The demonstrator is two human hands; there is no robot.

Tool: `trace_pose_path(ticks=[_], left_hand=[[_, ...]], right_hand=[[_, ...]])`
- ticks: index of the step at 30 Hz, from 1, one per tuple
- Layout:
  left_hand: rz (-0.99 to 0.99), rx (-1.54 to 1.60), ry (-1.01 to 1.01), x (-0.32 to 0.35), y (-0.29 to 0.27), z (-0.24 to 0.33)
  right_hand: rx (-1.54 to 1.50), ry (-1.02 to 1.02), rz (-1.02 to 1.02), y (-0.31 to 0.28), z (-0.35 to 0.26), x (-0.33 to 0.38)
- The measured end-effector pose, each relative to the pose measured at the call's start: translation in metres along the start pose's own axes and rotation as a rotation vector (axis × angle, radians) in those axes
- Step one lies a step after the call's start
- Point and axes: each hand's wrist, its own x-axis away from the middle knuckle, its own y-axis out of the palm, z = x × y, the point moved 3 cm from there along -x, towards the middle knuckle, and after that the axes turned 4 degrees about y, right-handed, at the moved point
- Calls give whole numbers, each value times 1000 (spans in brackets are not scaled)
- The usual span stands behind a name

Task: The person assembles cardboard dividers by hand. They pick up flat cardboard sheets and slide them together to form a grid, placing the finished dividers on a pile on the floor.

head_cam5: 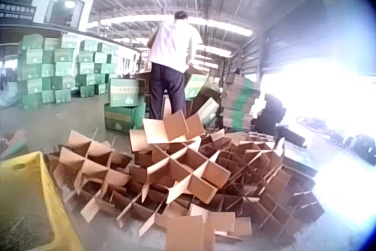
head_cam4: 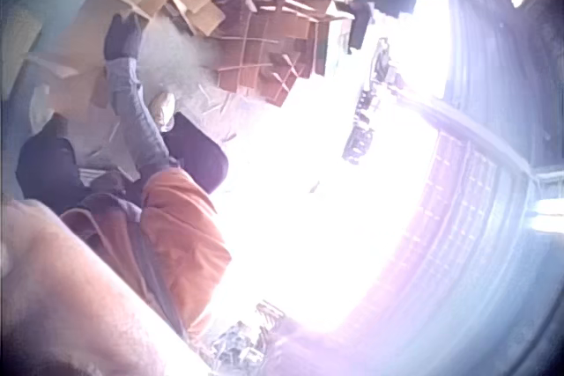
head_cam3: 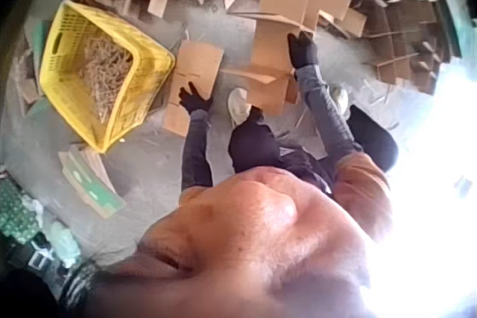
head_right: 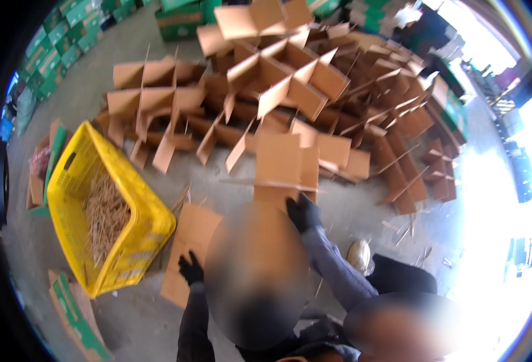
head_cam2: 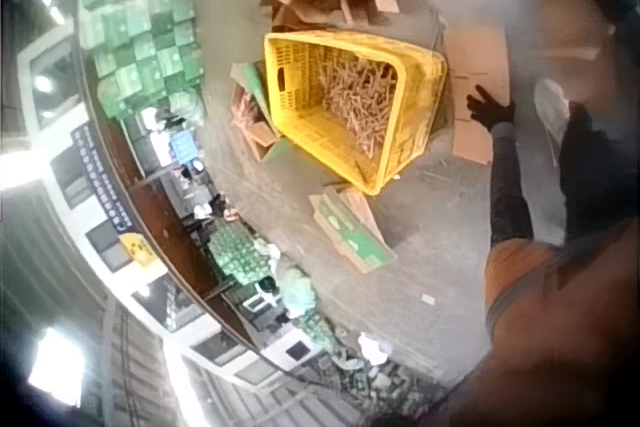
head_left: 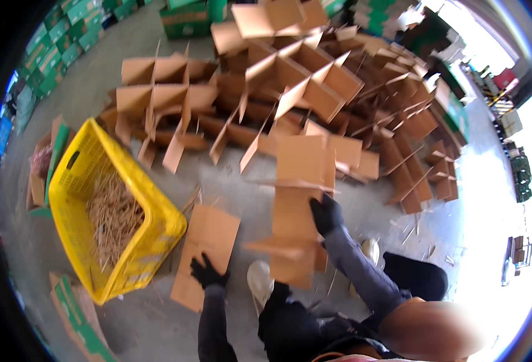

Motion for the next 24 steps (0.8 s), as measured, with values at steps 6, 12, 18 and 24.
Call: trace_pose_path(ticks=[6, 12, 18, 24], left_hand=[[40, 17, 11, 9, -55, 22], [366, 478, 293, 8, -112, 192], [530, 809, 775, 28, -132, 278], [309, 514, 165, -38, -26, -13]], right_hand=[[96, -361, 536, -250, -108, -84], [485, -531, 350, -213, -158, -253], [-210, -285, -239, 43, 61, -36], [208, 34, -490, 18, 147, 8]])
